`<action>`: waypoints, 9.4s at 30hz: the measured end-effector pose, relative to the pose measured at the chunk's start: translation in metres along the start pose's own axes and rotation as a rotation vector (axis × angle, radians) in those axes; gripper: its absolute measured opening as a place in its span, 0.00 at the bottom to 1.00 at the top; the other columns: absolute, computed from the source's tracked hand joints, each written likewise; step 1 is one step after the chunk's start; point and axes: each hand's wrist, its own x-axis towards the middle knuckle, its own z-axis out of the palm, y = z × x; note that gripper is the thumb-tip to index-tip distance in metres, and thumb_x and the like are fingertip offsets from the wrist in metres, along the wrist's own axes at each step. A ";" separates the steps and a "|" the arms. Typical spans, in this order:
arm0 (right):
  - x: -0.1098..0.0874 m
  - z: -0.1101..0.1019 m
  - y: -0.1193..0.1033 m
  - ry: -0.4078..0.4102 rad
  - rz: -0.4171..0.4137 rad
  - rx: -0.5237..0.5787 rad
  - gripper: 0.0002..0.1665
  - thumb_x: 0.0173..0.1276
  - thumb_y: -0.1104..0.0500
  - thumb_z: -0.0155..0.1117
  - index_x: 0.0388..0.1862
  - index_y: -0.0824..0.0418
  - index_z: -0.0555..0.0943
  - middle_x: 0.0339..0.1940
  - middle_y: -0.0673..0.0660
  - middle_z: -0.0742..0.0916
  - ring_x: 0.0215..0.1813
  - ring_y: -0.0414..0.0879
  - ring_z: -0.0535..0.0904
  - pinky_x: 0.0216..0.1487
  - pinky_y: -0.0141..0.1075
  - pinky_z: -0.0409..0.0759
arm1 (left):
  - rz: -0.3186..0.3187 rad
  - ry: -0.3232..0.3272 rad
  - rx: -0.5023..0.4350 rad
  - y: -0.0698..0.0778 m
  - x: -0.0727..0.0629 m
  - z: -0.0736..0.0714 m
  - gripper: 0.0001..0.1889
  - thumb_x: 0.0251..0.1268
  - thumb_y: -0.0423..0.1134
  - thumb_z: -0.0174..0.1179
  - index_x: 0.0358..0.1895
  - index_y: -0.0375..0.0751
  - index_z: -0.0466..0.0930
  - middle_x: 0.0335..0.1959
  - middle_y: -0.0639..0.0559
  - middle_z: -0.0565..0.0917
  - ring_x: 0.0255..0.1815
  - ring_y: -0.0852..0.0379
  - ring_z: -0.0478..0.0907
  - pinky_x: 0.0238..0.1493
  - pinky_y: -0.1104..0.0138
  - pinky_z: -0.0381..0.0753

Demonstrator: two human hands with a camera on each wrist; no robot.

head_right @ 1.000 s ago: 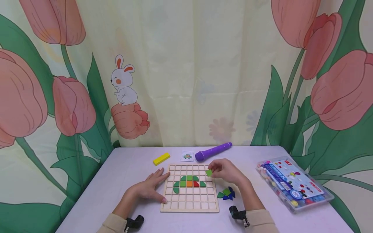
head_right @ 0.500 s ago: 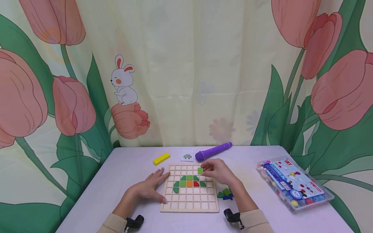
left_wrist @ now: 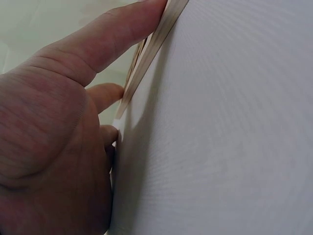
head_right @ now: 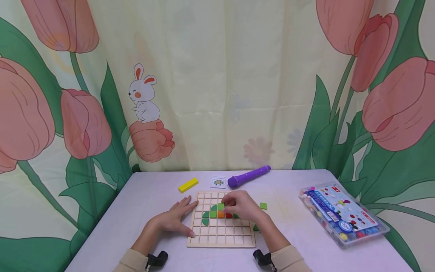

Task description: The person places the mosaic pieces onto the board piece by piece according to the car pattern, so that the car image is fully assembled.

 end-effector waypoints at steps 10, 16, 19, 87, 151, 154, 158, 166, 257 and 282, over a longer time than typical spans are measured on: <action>0.007 0.014 -0.006 -0.050 -0.021 -0.075 0.12 0.63 0.58 0.79 0.45 0.59 0.89 0.35 0.47 0.90 0.35 0.40 0.82 0.39 0.30 0.82 | 0.009 -0.009 0.002 -0.001 0.000 -0.002 0.63 0.41 0.69 0.78 0.84 0.61 0.56 0.88 0.44 0.44 0.89 0.43 0.36 0.84 0.38 0.38; 0.011 0.017 -0.012 -0.080 0.027 -0.062 0.13 0.63 0.61 0.79 0.45 0.61 0.89 0.35 0.47 0.89 0.36 0.41 0.83 0.40 0.31 0.83 | 0.004 -0.013 0.003 -0.002 0.000 -0.001 0.62 0.41 0.70 0.78 0.84 0.62 0.56 0.88 0.44 0.44 0.89 0.43 0.36 0.84 0.37 0.39; 0.014 0.019 -0.014 -0.107 0.044 -0.056 0.12 0.62 0.62 0.79 0.45 0.61 0.89 0.34 0.48 0.90 0.35 0.42 0.83 0.39 0.31 0.83 | 0.000 -0.013 0.002 -0.002 0.001 -0.001 0.62 0.41 0.70 0.78 0.84 0.64 0.55 0.88 0.45 0.44 0.89 0.43 0.36 0.84 0.37 0.39; 0.003 0.001 -0.012 0.018 0.048 -0.208 0.18 0.63 0.59 0.79 0.51 0.61 0.88 0.36 0.47 0.86 0.36 0.43 0.77 0.36 0.31 0.77 | 0.019 -0.006 -0.010 0.003 -0.003 -0.004 0.63 0.41 0.68 0.79 0.84 0.58 0.56 0.88 0.42 0.45 0.89 0.42 0.37 0.84 0.38 0.37; -0.036 -0.075 0.064 0.087 0.455 -0.335 0.10 0.62 0.67 0.74 0.44 0.61 0.89 0.37 0.54 0.87 0.41 0.49 0.79 0.53 0.51 0.83 | -0.004 0.003 0.006 0.001 -0.001 -0.001 0.63 0.40 0.68 0.79 0.84 0.61 0.57 0.88 0.44 0.45 0.89 0.43 0.37 0.84 0.37 0.39; -0.036 -0.075 0.064 0.081 0.452 -0.336 0.09 0.62 0.67 0.75 0.41 0.60 0.89 0.35 0.53 0.86 0.40 0.48 0.78 0.51 0.48 0.83 | -0.005 0.001 0.006 0.002 -0.001 -0.001 0.62 0.40 0.68 0.78 0.84 0.61 0.57 0.88 0.44 0.46 0.89 0.43 0.38 0.84 0.37 0.39; -0.036 -0.073 0.063 0.075 0.421 -0.309 0.08 0.62 0.68 0.75 0.37 0.59 0.85 0.33 0.53 0.84 0.40 0.48 0.76 0.46 0.44 0.79 | -0.004 0.002 0.009 0.002 -0.001 -0.001 0.62 0.40 0.68 0.79 0.84 0.60 0.57 0.88 0.44 0.46 0.89 0.43 0.38 0.84 0.37 0.40; -0.034 -0.071 0.061 0.095 0.342 -0.263 0.08 0.64 0.68 0.73 0.35 0.58 0.81 0.32 0.52 0.82 0.39 0.47 0.75 0.43 0.41 0.74 | -0.012 0.002 0.011 0.003 -0.001 -0.002 0.62 0.40 0.68 0.79 0.83 0.61 0.57 0.88 0.44 0.46 0.89 0.43 0.38 0.84 0.37 0.40; -0.001 0.018 -0.005 -0.240 0.062 -0.136 0.11 0.63 0.61 0.78 0.45 0.59 0.91 0.28 0.45 0.86 0.31 0.38 0.79 0.32 0.29 0.78 | -0.006 -0.006 -0.001 0.004 -0.002 -0.002 0.62 0.41 0.67 0.79 0.83 0.60 0.57 0.88 0.44 0.46 0.89 0.42 0.38 0.84 0.36 0.39; -0.002 0.023 -0.007 -0.198 0.049 -0.217 0.11 0.57 0.63 0.82 0.39 0.58 0.90 0.24 0.45 0.83 0.29 0.38 0.76 0.31 0.29 0.74 | -0.010 -0.001 0.011 0.003 -0.002 -0.002 0.62 0.40 0.67 0.79 0.83 0.61 0.57 0.88 0.44 0.46 0.88 0.42 0.38 0.83 0.36 0.40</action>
